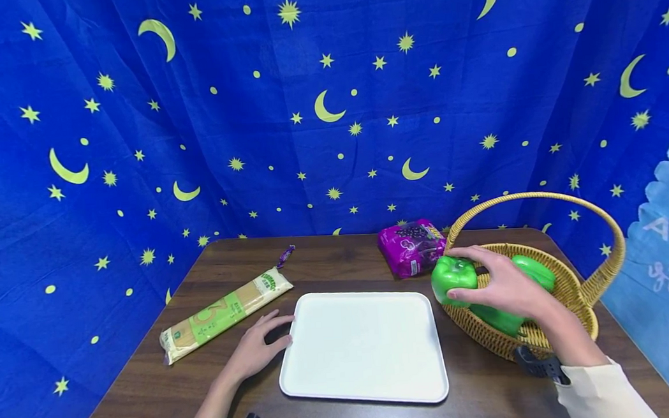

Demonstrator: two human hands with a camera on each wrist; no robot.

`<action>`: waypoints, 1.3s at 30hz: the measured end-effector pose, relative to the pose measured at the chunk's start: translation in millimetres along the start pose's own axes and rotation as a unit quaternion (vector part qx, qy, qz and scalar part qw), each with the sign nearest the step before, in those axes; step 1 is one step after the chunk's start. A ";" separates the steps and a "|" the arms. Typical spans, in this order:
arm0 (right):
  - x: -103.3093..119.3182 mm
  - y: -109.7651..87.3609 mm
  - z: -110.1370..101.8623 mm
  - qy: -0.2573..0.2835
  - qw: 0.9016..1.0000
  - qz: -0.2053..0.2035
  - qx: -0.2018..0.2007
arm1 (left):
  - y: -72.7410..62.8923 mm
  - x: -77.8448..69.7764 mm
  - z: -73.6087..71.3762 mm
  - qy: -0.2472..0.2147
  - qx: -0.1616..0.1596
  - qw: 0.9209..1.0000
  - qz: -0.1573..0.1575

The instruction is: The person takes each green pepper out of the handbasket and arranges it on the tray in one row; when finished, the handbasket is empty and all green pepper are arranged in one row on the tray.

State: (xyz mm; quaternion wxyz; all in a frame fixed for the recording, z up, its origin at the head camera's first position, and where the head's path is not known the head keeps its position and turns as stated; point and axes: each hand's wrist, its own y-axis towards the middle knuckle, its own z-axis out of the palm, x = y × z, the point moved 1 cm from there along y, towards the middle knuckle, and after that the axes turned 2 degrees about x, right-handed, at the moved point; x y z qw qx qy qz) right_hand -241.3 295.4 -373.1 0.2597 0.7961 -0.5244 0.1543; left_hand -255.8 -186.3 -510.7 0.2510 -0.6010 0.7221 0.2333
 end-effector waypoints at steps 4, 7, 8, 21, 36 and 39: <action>8.3 6.8 13.3 0.007 1.000 -0.016 0.005 | -0.2 0.7 1.1 -0.001 0.001 1.000 0.003; 12.6 13.3 27.3 0.011 1.000 -0.017 0.013 | 0.1 1.2 1.4 -0.003 -0.003 1.000 0.004; 13.7 15.3 32.7 0.016 1.000 -0.017 0.016 | 0.2 1.3 1.3 -0.003 -0.005 1.000 0.005; 23.8 35.2 95.5 0.064 0.996 -0.041 0.053 | 0.1 0.2 0.2 -0.003 -0.010 1.000 0.009; 6.9 30.9 119.2 0.080 0.996 -0.027 0.043 | 0.2 4.7 0.5 0.005 -0.022 0.999 0.043; 5.4 27.1 119.1 0.079 0.996 -0.022 0.039 | -0.6 4.6 1.6 0.001 -0.018 0.999 0.040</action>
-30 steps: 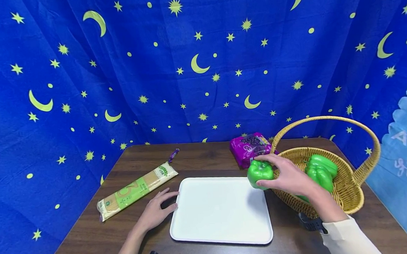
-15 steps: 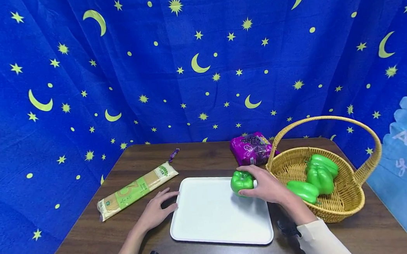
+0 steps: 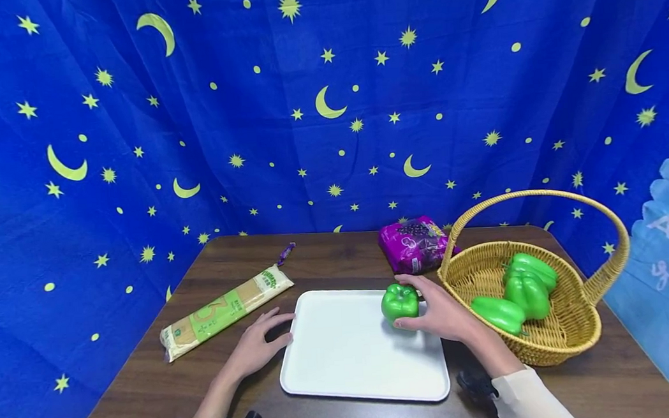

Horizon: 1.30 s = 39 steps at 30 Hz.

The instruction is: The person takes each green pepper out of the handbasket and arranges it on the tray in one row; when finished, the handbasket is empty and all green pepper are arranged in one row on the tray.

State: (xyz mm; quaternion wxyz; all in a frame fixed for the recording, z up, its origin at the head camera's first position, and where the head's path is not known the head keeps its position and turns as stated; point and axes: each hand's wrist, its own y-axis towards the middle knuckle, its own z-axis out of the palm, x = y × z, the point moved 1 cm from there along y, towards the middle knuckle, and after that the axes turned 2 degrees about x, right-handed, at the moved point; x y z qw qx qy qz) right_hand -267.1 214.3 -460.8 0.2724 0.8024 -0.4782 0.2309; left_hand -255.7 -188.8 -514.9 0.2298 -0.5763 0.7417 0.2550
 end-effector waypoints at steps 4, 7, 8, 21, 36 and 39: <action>-1.8 -5.3 0.0 0.000 1.000 0.009 -0.008 | -0.5 1.0 1.9 0.001 0.002 1.000 -0.003; -3.6 -8.1 1.3 0.010 1.000 0.024 -0.011 | -0.9 1.8 2.9 0.002 0.003 1.000 -0.007; -4.2 -8.6 2.0 0.020 0.999 0.029 -0.011 | -0.9 1.7 3.1 0.002 0.003 1.000 -0.008; 3.1 6.0 12.7 0.085 0.996 0.038 -0.011 | 1.3 0.9 1.4 0.007 0.012 1.000 -0.026; 32.9 58.1 45.2 0.079 0.997 -0.013 -0.020 | 1.1 -0.7 0.9 -0.001 0.008 1.000 -0.015; 38.6 69.0 54.2 0.088 0.996 -0.018 -0.019 | 0.9 -1.4 -0.3 -0.002 0.007 1.000 -0.009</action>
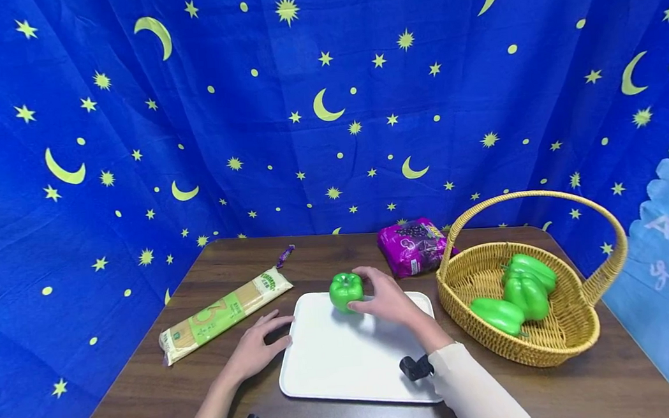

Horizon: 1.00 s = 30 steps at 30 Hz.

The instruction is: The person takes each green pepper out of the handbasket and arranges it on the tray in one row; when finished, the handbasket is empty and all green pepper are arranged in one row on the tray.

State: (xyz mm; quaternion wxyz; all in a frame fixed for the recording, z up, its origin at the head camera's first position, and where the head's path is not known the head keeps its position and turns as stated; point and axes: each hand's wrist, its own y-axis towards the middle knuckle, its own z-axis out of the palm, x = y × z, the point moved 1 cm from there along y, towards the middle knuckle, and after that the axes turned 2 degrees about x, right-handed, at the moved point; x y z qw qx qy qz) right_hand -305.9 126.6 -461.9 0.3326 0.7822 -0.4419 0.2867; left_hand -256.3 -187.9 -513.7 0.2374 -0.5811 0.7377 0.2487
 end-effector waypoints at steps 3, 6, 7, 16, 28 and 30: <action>2.5 8.9 11.5 0.010 1.000 0.008 0.002 | -0.6 0.1 -0.5 0.002 0.000 1.000 0.005; 6.4 16.8 22.2 0.028 1.000 0.009 0.007 | -1.0 0.8 -0.3 0.004 0.000 1.000 0.007; 8.0 19.2 25.5 0.037 0.999 0.006 0.008 | -0.9 1.1 -0.1 0.004 0.000 1.000 0.007; 16.9 36.9 48.4 0.042 0.999 0.007 0.016 | -0.6 -0.1 -1.8 -0.002 0.000 1.000 0.008; 28.2 46.6 65.6 0.026 0.999 0.001 0.019 | 0.6 -0.8 -2.2 0.003 0.004 1.000 0.003; 28.6 47.6 67.4 0.022 1.000 0.002 0.020 | 1.1 -0.9 -2.5 0.004 0.006 1.000 0.002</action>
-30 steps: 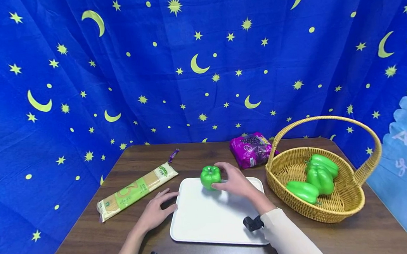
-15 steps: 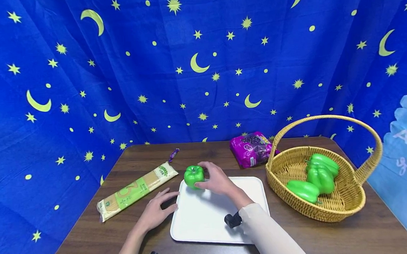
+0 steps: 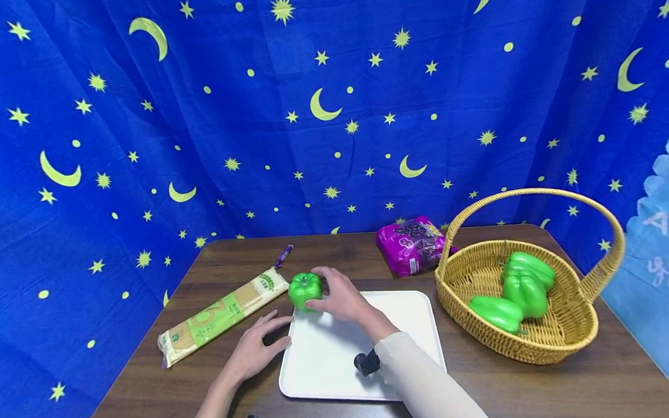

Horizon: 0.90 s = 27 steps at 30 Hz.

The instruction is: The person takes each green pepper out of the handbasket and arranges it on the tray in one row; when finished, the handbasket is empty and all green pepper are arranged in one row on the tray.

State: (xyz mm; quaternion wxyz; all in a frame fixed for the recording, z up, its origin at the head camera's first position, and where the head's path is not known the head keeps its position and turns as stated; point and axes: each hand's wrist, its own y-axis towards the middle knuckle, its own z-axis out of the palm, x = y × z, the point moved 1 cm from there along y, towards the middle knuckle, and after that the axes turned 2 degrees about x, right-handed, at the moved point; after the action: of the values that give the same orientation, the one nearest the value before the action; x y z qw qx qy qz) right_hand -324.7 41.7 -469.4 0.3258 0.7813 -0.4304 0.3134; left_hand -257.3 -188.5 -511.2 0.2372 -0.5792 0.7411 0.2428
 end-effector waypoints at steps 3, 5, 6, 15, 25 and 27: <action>0.5 1.0 2.2 -0.002 1.000 0.004 0.003 | 0.4 0.9 -0.1 -0.002 0.002 1.000 -0.004; 0.8 1.1 2.7 -0.002 1.000 0.007 0.003 | 0.7 1.2 -0.1 -0.003 0.003 1.000 -0.006; 1.3 0.9 2.4 0.002 1.000 0.007 0.003 | 0.8 1.3 0.1 -0.003 0.004 1.000 -0.008; 11.0 -5.2 -12.9 0.035 0.999 -0.002 0.001 | 0.6 0.2 1.0 -0.005 0.002 1.000 -0.010; 22.6 -19.5 -50.3 0.044 0.996 -0.076 -0.015 | 0.5 0.5 2.1 -0.003 0.005 1.000 -0.018; 23.6 -23.9 -58.8 0.034 0.996 -0.077 -0.014 | 0.1 0.6 2.6 -0.004 0.004 1.000 -0.016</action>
State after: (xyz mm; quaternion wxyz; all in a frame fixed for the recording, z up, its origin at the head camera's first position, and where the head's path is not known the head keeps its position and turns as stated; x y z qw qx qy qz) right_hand -305.8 86.4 -422.2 0.3748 0.7961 -0.3620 0.3076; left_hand -257.4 -187.4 -513.5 0.2462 -0.5887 0.7323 0.2379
